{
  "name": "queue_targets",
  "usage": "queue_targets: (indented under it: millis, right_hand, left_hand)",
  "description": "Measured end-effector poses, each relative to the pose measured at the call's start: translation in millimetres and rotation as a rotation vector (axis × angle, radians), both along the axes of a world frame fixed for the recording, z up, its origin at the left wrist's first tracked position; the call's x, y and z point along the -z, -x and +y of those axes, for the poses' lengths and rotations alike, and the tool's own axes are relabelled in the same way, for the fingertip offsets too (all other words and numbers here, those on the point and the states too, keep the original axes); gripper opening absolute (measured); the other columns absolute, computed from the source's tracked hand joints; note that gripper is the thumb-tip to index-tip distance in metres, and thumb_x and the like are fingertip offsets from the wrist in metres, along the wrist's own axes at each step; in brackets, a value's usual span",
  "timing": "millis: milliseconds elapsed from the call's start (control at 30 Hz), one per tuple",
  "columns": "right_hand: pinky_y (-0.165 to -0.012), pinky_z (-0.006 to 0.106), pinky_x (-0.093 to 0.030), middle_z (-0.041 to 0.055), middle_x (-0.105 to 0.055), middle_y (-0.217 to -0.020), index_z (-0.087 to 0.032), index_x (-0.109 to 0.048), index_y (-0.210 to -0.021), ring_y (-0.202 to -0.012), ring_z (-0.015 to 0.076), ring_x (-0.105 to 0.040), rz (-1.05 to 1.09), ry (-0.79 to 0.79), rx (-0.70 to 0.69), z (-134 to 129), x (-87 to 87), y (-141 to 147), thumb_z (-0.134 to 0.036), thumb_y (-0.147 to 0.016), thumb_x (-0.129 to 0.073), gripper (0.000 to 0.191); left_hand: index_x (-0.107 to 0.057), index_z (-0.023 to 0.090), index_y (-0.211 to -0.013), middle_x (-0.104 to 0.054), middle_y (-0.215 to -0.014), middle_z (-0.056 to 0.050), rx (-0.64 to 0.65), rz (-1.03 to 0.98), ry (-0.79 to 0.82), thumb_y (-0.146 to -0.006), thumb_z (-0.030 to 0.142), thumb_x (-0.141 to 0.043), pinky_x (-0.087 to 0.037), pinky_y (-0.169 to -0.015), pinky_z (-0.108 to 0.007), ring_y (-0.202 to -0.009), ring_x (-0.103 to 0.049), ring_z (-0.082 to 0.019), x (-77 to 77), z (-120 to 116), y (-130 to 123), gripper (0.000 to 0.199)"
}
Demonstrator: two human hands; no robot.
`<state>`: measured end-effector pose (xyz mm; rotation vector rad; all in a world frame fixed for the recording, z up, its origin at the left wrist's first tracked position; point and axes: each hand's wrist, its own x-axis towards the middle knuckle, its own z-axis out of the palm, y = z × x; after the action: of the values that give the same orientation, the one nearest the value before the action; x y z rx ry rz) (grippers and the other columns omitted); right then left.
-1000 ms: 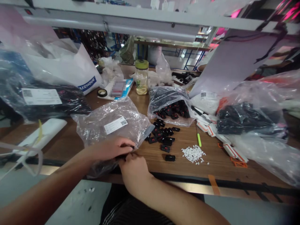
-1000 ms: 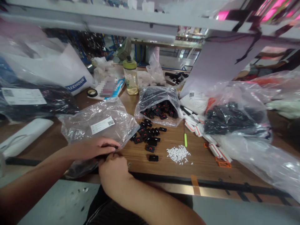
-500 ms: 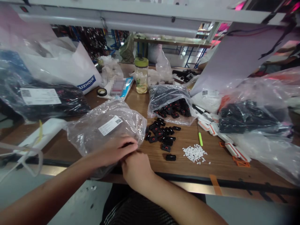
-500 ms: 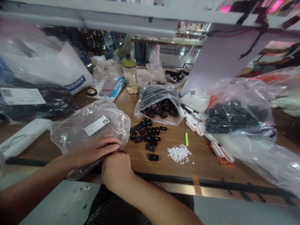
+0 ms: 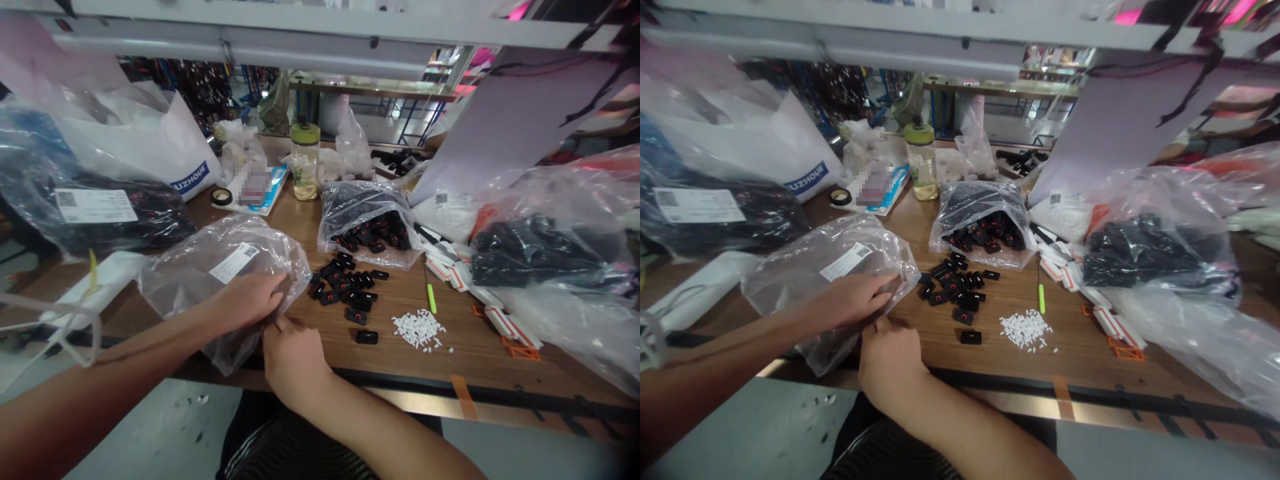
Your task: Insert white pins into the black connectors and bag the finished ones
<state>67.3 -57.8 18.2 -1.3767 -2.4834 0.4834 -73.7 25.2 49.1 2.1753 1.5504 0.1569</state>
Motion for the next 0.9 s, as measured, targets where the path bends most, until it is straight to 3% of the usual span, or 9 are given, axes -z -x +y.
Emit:
queue_targets:
  millis: [100,233,333,433,600,700,800,867,900]
  right_hand:
    - [-0.059,0.031,-0.048,0.0096,-0.07,-0.093,-0.016,-0.066,-0.091,-0.074,0.0211,-0.066,-0.05,0.026,-0.045,-4,0.6,4,-0.012,-0.085,-0.052,0.016]
    - [-0.06,0.032,-0.048,0.0073,-0.07,-0.088,-0.017,-0.065,-0.087,-0.073,0.021,-0.065,-0.033,0.026,-0.049,-7,1.1,6,-0.013,-0.088,-0.049,0.017]
    - [-0.06,0.03,-0.046,0.0047,-0.069,-0.084,-0.019,-0.063,-0.082,-0.071,0.0182,-0.063,0.031,0.002,-0.023,-7,-0.4,2,-0.015,-0.093,-0.045,0.021]
    - [-0.059,0.029,-0.043,0.0044,-0.068,-0.083,-0.019,-0.063,-0.082,-0.069,0.0169,-0.062,0.078,-0.043,0.028,-7,-1.3,-4,-0.015,-0.093,-0.045,0.021]
    - [-0.055,0.029,-0.038,0.0052,-0.067,-0.079,-0.018,-0.063,-0.082,-0.065,0.0176,-0.062,0.056,-0.094,0.106,-6,2.2,-10,-0.014,-0.093,-0.046,0.021]
    - [-0.054,0.03,-0.037,0.0051,-0.067,-0.078,-0.018,-0.064,-0.083,-0.065,0.0186,-0.063,0.073,-0.139,0.135,-6,5.9,-11,-0.014,-0.092,-0.046,0.021]
    - [-0.053,0.03,-0.037,0.0044,-0.066,-0.076,-0.019,-0.063,-0.08,-0.064,0.0185,-0.063,0.078,-0.17,0.138,-7,8.7,-11,-0.013,-0.091,-0.048,0.019]
    - [-0.052,0.029,-0.036,0.0041,-0.066,-0.074,-0.019,-0.062,-0.078,-0.062,0.0177,-0.063,0.071,-0.178,0.132,-8,9.9,-11,-0.013,-0.09,-0.049,0.018]
    - [-0.052,0.029,-0.036,0.0043,-0.066,-0.074,-0.018,-0.062,-0.078,-0.062,0.0176,-0.063,0.063,-0.176,0.128,-8,10.3,-11,-0.013,-0.089,-0.05,0.017]
  left_hand:
    - [-0.064,0.016,-0.108,-0.069,-0.076,-0.006,-0.093,-0.105,0.07,-0.085,0.03,-0.06,-0.048,-0.067,-0.034,-0.071,-0.066,-0.024,0.8,11,-5,0.028]
    - [-0.062,0.014,-0.099,-0.069,-0.077,-0.006,-0.166,-0.228,0.092,-0.099,0.037,-0.035,-0.045,-0.051,-0.027,-0.062,-0.064,-0.017,5.6,22,-10,0.036]
    - [-0.058,0.011,-0.112,-0.069,-0.096,-0.01,-0.209,-0.223,-0.023,-0.097,0.028,-0.036,-0.053,-0.07,-0.033,-0.088,-0.067,-0.022,10.1,27,-8,0.032]
    - [-0.058,0.013,-0.12,-0.063,-0.122,-0.012,-0.169,-0.191,-0.12,-0.089,0.019,-0.05,-0.043,-0.102,-0.043,-0.12,-0.056,-0.028,6.5,26,1,0.033]
    - [-0.064,0.021,-0.118,-0.064,-0.125,-0.007,0.147,0.027,-0.244,-0.091,0.027,-0.057,-0.041,-0.105,-0.042,-0.117,-0.057,-0.028,-15.6,0,13,0.028]
    - [-0.063,0.021,-0.115,-0.061,-0.125,-0.012,0.036,0.26,-0.429,-0.084,0.04,-0.069,-0.043,-0.099,-0.048,-0.117,-0.054,-0.037,-22.4,-23,14,0.038]
    - [-0.049,0.018,-0.137,-0.053,-0.137,-0.019,-0.157,0.356,-0.502,-0.077,0.046,-0.074,-0.047,-0.091,-0.048,-0.118,-0.053,-0.042,-19.0,-35,23,0.07]
    - [-0.04,0.016,-0.146,-0.057,-0.134,-0.02,-0.253,0.356,-0.374,-0.08,0.047,-0.069,-0.049,-0.08,-0.044,-0.102,-0.063,-0.038,-14.2,-32,37,0.078]
    - [-0.047,0.014,-0.141,-0.066,-0.119,-0.017,-0.267,0.331,-0.248,-0.081,0.048,-0.065,-0.049,-0.073,-0.042,-0.088,-0.067,-0.035,-12.2,-29,46,0.071]
